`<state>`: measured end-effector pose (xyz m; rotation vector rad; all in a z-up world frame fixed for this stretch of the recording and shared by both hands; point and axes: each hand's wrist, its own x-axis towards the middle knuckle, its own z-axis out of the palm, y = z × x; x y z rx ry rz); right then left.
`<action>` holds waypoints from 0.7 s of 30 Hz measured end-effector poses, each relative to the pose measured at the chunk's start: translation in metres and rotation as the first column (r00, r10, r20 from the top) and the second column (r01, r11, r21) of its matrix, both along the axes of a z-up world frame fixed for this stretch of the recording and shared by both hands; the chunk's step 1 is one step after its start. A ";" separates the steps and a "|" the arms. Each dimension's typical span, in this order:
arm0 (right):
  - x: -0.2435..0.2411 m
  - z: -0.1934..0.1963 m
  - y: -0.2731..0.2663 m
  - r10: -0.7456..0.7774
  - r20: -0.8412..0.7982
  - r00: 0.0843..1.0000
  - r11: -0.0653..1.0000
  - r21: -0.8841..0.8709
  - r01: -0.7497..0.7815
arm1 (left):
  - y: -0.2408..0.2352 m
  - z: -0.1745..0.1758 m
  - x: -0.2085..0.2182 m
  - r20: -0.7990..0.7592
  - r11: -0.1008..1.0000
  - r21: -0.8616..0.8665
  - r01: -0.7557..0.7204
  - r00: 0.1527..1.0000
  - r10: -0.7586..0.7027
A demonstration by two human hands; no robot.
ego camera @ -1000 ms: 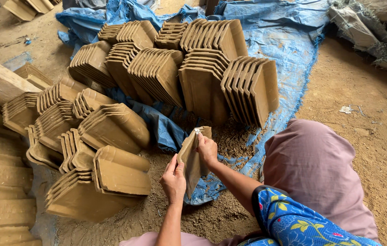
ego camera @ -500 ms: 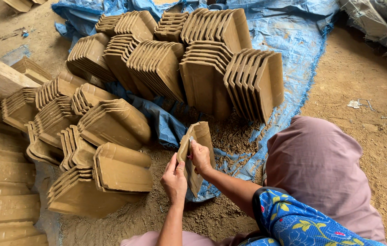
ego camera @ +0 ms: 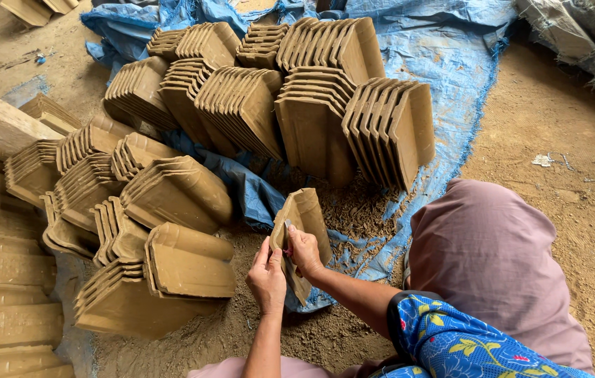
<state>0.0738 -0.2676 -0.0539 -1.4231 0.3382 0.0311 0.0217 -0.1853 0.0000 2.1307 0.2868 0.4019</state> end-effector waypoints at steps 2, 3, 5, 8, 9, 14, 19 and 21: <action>-0.005 0.004 0.002 0.016 0.005 1.000 1.000 -0.004 -0.016 | 0.000 0.001 0.000 -0.010 1.000 0.005 -0.017 1.000 0.017; -0.007 0.006 0.002 0.031 0.008 0.999 0.999 -0.008 -0.031 | 0.000 0.002 0.000 -0.021 0.999 0.011 -0.035 0.999 0.035; -0.009 0.004 0.005 0.055 0.038 0.998 0.998 -0.038 -0.053 | 0.003 -0.003 0.003 -0.024 0.999 -0.003 -0.044 0.999 0.044; -0.010 0.004 0.006 0.090 0.082 0.993 0.994 -0.062 -0.085 | 0.005 -0.002 0.004 -0.014 0.998 -0.022 -0.051 0.999 0.051; -0.010 0.004 0.006 0.105 0.097 0.990 0.993 -0.056 -0.100 | 0.005 -0.001 0.003 -0.001 0.998 -0.028 -0.051 0.999 0.051; -0.021 0.024 0.003 0.255 0.144 0.956 0.963 -0.127 -0.238 | 0.009 -0.001 0.006 -0.042 0.994 -0.037 -0.102 0.994 0.100; -0.018 0.040 -0.009 0.460 0.096 0.883 0.884 -0.140 -0.446 | 0.014 0.012 0.002 -0.114 0.989 -0.041 -0.144 0.984 0.138; -0.008 0.039 -0.015 0.607 -0.028 0.794 0.791 -0.068 -0.608 | 0.016 0.012 0.002 -0.131 0.989 -0.061 -0.137 0.983 0.128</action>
